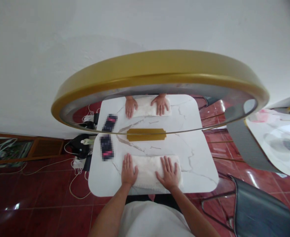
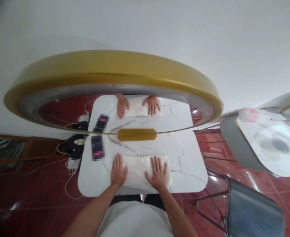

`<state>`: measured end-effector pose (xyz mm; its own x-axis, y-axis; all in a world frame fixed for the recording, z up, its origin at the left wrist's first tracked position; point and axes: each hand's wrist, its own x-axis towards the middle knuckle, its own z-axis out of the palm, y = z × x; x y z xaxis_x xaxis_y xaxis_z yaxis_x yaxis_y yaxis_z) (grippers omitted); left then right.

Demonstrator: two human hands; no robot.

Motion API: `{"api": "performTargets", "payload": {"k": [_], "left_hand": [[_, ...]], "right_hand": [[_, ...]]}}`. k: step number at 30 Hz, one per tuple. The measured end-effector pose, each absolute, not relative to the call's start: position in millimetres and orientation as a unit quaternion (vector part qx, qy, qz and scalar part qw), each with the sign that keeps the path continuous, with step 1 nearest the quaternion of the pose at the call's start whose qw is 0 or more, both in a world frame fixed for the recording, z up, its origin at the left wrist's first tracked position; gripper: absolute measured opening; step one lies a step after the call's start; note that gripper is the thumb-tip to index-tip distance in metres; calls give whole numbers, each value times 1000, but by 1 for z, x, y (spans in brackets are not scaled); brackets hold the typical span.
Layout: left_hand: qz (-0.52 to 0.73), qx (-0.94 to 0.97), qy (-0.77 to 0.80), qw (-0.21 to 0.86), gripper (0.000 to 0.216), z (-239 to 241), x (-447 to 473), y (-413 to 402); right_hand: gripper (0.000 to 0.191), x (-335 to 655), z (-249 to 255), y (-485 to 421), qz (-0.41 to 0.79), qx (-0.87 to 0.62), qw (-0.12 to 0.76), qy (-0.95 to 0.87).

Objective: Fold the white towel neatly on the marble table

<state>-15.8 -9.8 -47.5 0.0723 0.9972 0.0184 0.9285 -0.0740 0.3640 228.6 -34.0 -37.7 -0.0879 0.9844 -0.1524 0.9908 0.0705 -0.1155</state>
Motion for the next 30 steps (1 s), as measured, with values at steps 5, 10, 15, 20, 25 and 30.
{"api": "performTargets", "payload": {"k": [5,10,15,20,25,30], "left_hand": [[140,719,667,134,73,-48,-15,-7],[151,711,674,130,71,-47,-13,4],[160,704,680,127,71,-47,-13,16],[171,698,685,121,72,-51,-13,29],[178,697,685,115,72,-52,-12,44],[173,696,688,115,71,-49,-12,56]], "right_hand": [[77,229,-39,-31,-93,669,14,737],[76,230,-38,-19,-91,666,8,741],[75,230,-37,2,-87,660,5,746],[76,230,-35,21,-84,662,3,745],[76,229,-33,36,-86,665,1,742],[77,229,-33,47,-87,667,1,740]]}}
